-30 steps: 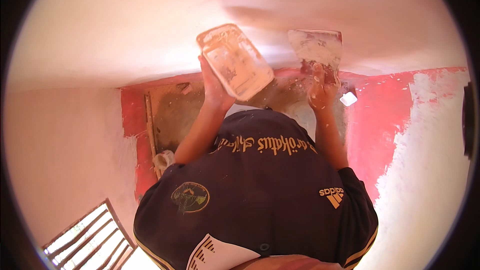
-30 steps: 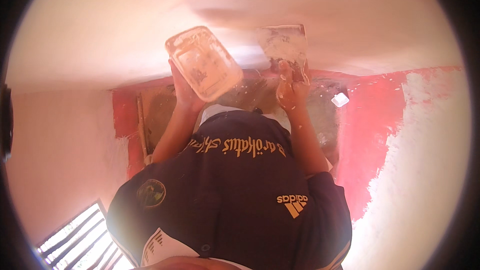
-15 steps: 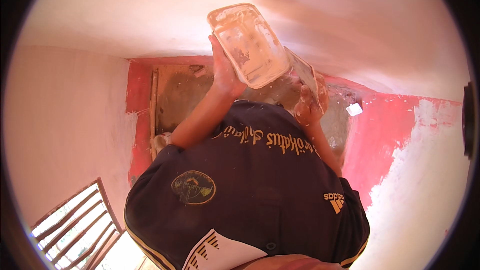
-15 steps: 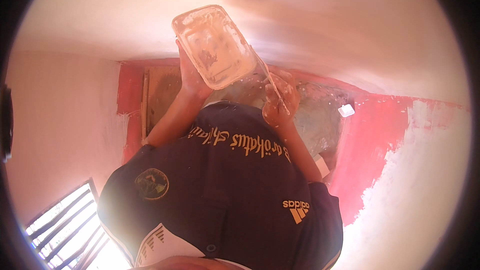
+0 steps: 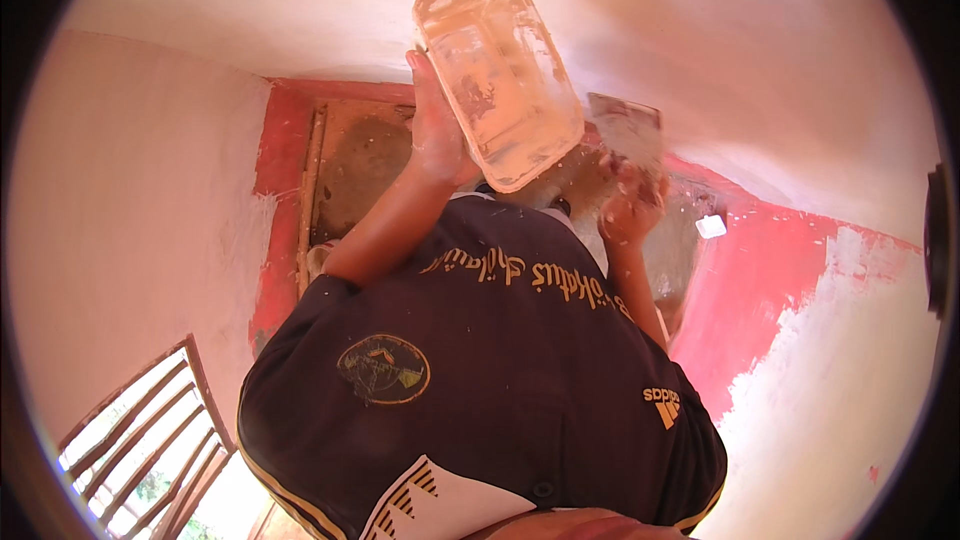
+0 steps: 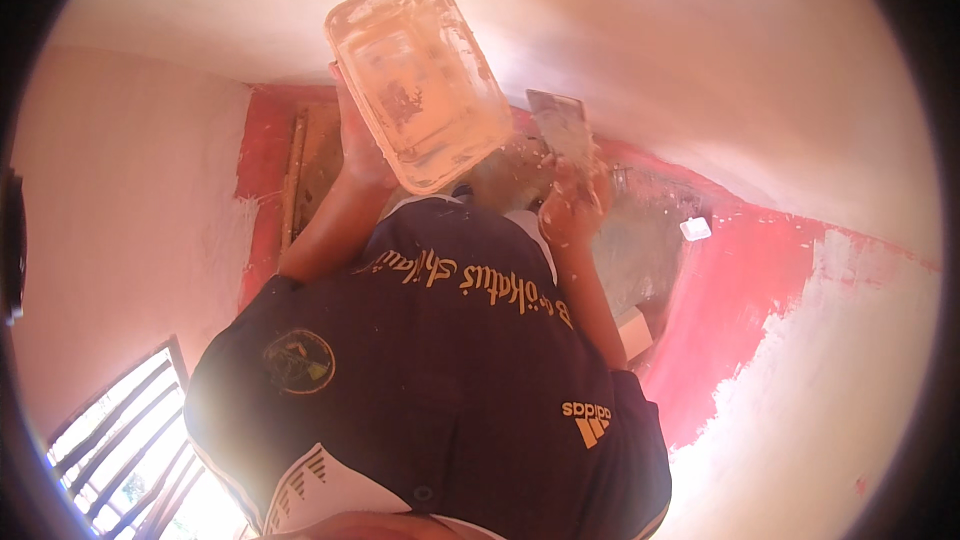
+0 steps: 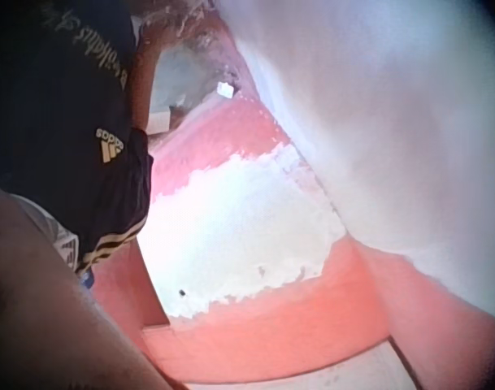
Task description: The person applies plaster to a wall using a putty knife and a plastic container. They repeatedly scoop plaster from the container and smooth it onto the surface.
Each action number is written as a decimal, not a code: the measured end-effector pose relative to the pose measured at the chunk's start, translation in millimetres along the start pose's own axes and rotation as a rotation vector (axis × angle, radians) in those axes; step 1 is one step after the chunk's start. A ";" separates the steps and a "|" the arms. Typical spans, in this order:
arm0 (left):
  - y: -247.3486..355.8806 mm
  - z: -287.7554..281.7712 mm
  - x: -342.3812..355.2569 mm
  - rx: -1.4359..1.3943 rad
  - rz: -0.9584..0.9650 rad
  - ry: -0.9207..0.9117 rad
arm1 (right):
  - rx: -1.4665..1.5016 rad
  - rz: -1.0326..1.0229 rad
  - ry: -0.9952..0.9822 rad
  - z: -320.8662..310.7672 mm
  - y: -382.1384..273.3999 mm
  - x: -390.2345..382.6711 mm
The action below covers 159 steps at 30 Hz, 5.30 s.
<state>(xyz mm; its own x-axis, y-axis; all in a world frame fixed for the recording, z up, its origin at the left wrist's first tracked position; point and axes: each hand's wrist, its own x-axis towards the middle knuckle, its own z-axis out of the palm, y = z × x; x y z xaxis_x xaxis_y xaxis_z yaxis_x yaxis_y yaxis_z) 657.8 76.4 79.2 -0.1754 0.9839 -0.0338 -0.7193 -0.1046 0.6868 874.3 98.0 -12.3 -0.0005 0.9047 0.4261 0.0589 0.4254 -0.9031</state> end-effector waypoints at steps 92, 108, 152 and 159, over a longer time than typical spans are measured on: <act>8.1 -76.6 -21.4 -0.087 0.099 0.268 | 0.324 0.535 -0.249 55.5 38.1 24.6; -38.1 -54.7 -43.4 -0.069 0.152 0.245 | 0.729 0.394 -0.207 26.7 -0.7 -9.6; -11.9 -56.1 -92.8 -0.004 0.173 0.372 | 0.037 0.150 -0.318 57.8 -20.6 -66.2; 29.0 -89.9 -111.2 0.043 0.259 0.412 | 0.063 0.193 -0.251 107.0 -30.3 -87.8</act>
<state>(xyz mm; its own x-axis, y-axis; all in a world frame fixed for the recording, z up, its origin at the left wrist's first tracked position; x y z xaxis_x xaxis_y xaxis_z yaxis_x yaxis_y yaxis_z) 596.0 -49.2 37.6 -0.6026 0.7864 -0.1359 -0.5896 -0.3239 0.7399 765.7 8.4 -28.0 -0.2424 0.9433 0.2267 0.0199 0.2385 -0.9709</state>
